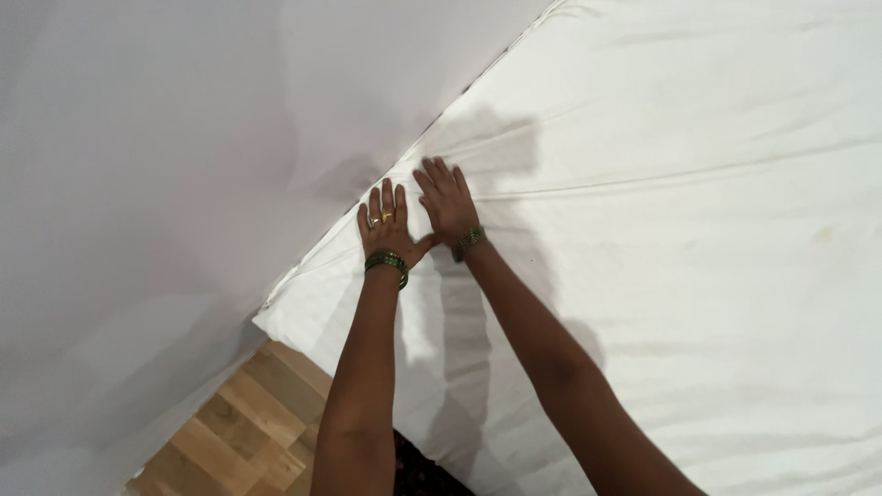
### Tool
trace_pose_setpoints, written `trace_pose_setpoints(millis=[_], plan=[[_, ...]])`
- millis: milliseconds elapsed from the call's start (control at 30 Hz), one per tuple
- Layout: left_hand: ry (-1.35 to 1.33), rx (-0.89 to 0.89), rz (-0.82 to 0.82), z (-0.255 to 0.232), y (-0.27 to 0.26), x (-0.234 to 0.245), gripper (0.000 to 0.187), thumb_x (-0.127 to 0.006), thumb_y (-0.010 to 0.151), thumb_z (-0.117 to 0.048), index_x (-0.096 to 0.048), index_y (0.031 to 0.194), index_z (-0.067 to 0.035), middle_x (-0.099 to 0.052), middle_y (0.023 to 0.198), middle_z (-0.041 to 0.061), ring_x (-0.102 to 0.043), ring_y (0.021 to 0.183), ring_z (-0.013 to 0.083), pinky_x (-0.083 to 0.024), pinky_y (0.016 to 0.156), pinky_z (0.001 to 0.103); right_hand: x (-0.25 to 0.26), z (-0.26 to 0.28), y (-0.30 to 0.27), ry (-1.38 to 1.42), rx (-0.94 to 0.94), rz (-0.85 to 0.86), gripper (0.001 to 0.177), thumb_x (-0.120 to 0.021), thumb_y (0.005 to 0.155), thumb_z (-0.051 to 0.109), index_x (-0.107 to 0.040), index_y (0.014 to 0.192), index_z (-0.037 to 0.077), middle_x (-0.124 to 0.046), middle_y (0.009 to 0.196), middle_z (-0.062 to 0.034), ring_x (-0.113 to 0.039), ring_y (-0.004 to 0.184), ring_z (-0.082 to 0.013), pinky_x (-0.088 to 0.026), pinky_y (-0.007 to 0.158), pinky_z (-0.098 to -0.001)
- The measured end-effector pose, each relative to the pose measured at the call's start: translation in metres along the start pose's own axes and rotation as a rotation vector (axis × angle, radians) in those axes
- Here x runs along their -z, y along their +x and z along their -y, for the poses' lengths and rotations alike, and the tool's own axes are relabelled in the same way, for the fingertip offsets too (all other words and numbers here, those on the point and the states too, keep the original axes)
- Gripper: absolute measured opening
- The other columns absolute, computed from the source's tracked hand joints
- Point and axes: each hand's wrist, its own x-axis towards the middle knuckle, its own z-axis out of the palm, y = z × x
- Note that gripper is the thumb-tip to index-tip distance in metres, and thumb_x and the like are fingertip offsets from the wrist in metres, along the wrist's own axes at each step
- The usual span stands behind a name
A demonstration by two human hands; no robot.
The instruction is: The person smooths and tucks a white fitted sheet onto a mattress, working along the edges and corners to secure it. They then move to the top of the bed and arrange several pillows and a crumpled white duvet.
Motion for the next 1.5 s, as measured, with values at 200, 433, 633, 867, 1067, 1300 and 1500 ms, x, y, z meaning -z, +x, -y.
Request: trace_pose_setpoints(millis=[200,433,633,867,1067,1300,1500], plan=[[-0.009,0.063,0.052,-0.006,0.005,0.016,0.132,-0.073,0.067,-0.079,-0.011,0.163,-0.013,-0.01,0.171,0.008,-0.012,0.156,0.027,-0.014,0.12,0.052,0.01,0.008,0.014,-0.134,-0.117,0.113,0.055,-0.051,0.104,0.032,-0.042,0.156,0.017,-0.034,0.165,-0.0082,-0.024,0.154,-0.0288,-0.013,0.123,-0.0596],[0.006,0.074,0.045,-0.011,0.016,0.025,0.139,-0.077,0.06,-0.083,-0.016,0.16,-0.008,-0.021,0.164,0.012,-0.02,0.149,0.0306,-0.016,0.116,0.056,-0.001,0.006,0.042,-0.161,-0.201,0.216,0.051,-0.049,0.104,0.037,-0.047,0.151,0.018,-0.033,0.164,-0.0067,-0.018,0.156,-0.0273,-0.008,0.124,-0.0625],[-0.012,0.067,0.06,-0.011,0.014,0.031,0.142,-0.073,0.059,-0.088,-0.014,0.16,-0.007,-0.023,0.161,0.011,-0.022,0.147,0.03,-0.018,0.116,0.054,-0.008,0.003,0.05,-0.161,-0.241,0.264,0.047,-0.05,0.101,0.038,-0.05,0.145,0.019,-0.038,0.16,-0.008,-0.019,0.156,-0.0269,-0.006,0.123,-0.0633],[0.081,0.024,0.008,-0.022,0.019,0.013,0.141,-0.069,0.065,-0.088,-0.008,0.161,-0.004,-0.004,0.17,0.018,0.0,0.156,0.0352,-0.001,0.122,0.058,-0.015,-0.008,0.052,-0.106,-0.251,0.284,0.05,-0.051,0.099,0.04,-0.047,0.145,0.021,-0.034,0.159,-0.0063,-0.014,0.155,-0.0261,-0.002,0.122,-0.0636],[0.023,0.009,0.119,-0.028,0.021,0.002,0.15,-0.063,0.063,-0.093,0.004,0.162,-0.003,0.013,0.17,0.02,0.019,0.156,0.0351,0.012,0.121,0.057,-0.023,-0.015,0.051,-0.112,-0.231,0.287,0.049,-0.049,0.1,0.037,-0.046,0.146,0.021,-0.033,0.16,-0.0062,-0.012,0.155,-0.0262,0.0,0.121,-0.0637],[0.042,0.004,0.206,-0.021,0.031,0.006,0.161,-0.069,0.056,-0.093,0.012,0.162,-0.002,0.018,0.17,0.021,0.024,0.155,0.0344,0.011,0.12,0.059,-0.012,-0.002,0.055,-0.106,-0.289,0.295,0.044,-0.047,0.1,0.035,-0.049,0.143,0.023,-0.037,0.158,-0.0043,-0.015,0.155,-0.0232,-0.001,0.123,-0.0613],[0.057,0.009,0.214,-0.022,0.035,0.005,0.158,-0.067,0.058,-0.093,0.013,0.161,-0.005,0.017,0.169,0.021,0.023,0.155,0.0362,0.01,0.119,0.061,-0.009,0.0,0.063,-0.112,-0.312,0.311,0.043,-0.05,0.098,0.034,-0.052,0.139,0.023,-0.04,0.154,-0.0039,-0.018,0.154,-0.0223,-0.002,0.124,-0.0612]])
